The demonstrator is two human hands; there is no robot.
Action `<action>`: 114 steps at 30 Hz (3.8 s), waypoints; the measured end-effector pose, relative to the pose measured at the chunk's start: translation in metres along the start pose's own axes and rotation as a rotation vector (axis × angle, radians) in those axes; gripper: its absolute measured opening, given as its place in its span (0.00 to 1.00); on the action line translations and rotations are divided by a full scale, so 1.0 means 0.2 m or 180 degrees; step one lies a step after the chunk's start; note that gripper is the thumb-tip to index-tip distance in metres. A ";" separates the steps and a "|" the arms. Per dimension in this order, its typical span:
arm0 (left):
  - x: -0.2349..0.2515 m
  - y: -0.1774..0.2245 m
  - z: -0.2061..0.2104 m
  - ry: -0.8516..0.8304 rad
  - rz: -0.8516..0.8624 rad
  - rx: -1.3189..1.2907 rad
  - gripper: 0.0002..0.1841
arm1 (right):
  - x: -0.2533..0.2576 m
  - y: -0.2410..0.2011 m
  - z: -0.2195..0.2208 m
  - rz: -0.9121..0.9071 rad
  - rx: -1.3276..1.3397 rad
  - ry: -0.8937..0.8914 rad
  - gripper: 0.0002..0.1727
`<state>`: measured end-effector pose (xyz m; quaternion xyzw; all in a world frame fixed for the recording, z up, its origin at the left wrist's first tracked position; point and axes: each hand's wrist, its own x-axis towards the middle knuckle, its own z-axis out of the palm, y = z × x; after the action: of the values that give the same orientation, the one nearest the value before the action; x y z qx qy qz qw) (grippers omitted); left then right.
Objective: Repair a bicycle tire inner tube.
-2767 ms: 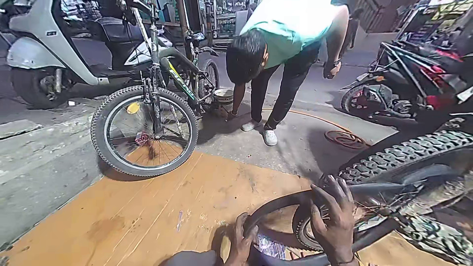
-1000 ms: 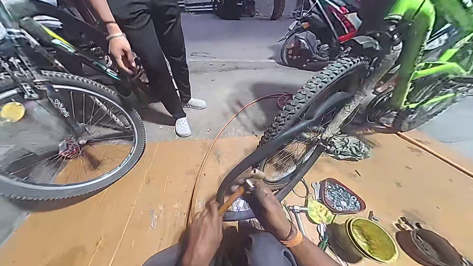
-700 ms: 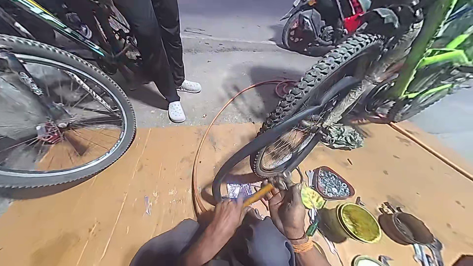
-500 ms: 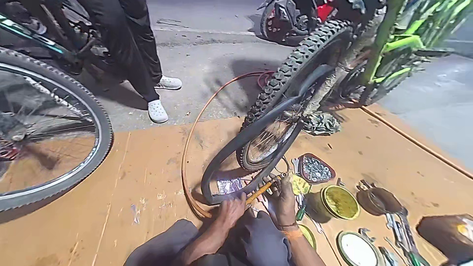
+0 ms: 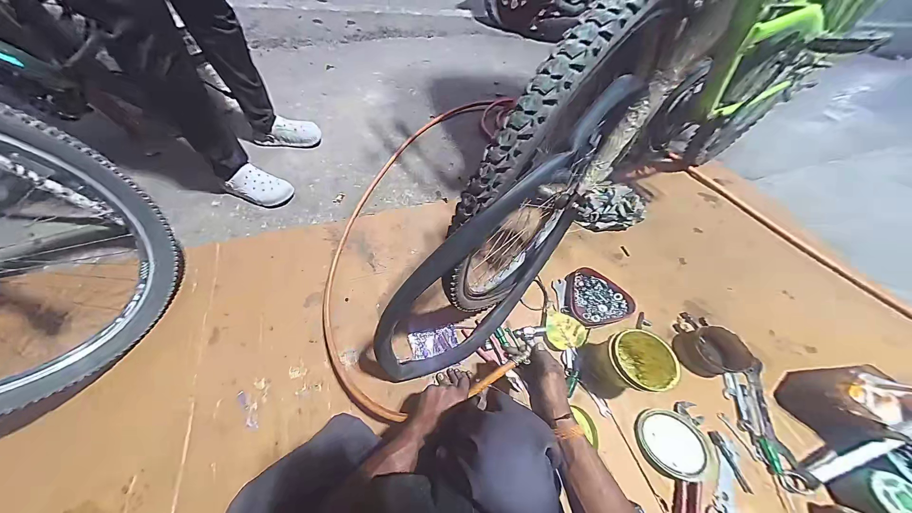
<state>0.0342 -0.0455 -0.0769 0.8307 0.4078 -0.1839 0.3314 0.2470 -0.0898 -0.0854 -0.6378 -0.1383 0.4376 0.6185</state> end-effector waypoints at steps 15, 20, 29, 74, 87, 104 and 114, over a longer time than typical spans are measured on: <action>-0.07 -0.33 0.05 0.0117 0.0304 -0.1074 0.22 | -0.01 -0.04 0.28 0.0341 0.1566 -0.0405 0.36; -0.14 -0.52 0.06 0.0683 -0.1151 -0.2334 0.45 | -0.02 -0.03 0.29 0.0520 0.1381 -0.0150 0.34; 0.08 -0.68 0.12 0.1804 -0.2009 -0.3591 0.53 | 0.03 -0.04 0.24 0.0672 0.1193 0.0213 0.28; -0.20 0.07 -0.71 0.2282 0.1783 -0.1790 0.12 | -0.22 -0.46 0.38 -0.1211 0.0249 -0.2051 0.28; -0.19 0.06 -0.70 0.2326 0.1815 -0.1915 0.12 | -0.22 -0.45 0.38 -0.1115 0.0398 -0.2061 0.26; -0.18 0.06 -0.64 0.2831 0.1526 -0.1193 0.10 | -0.23 -0.43 0.39 -0.1599 -0.0542 -0.1928 0.25; -0.21 0.09 -0.61 0.2921 0.1258 -0.1151 0.12 | -0.21 -0.41 0.40 -0.1572 -0.0324 -0.2191 0.24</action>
<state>0.0284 0.0085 0.0406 0.8164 0.3717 0.3377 0.2851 0.1937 -0.0505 0.0184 -0.4319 -0.5068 0.4564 0.5902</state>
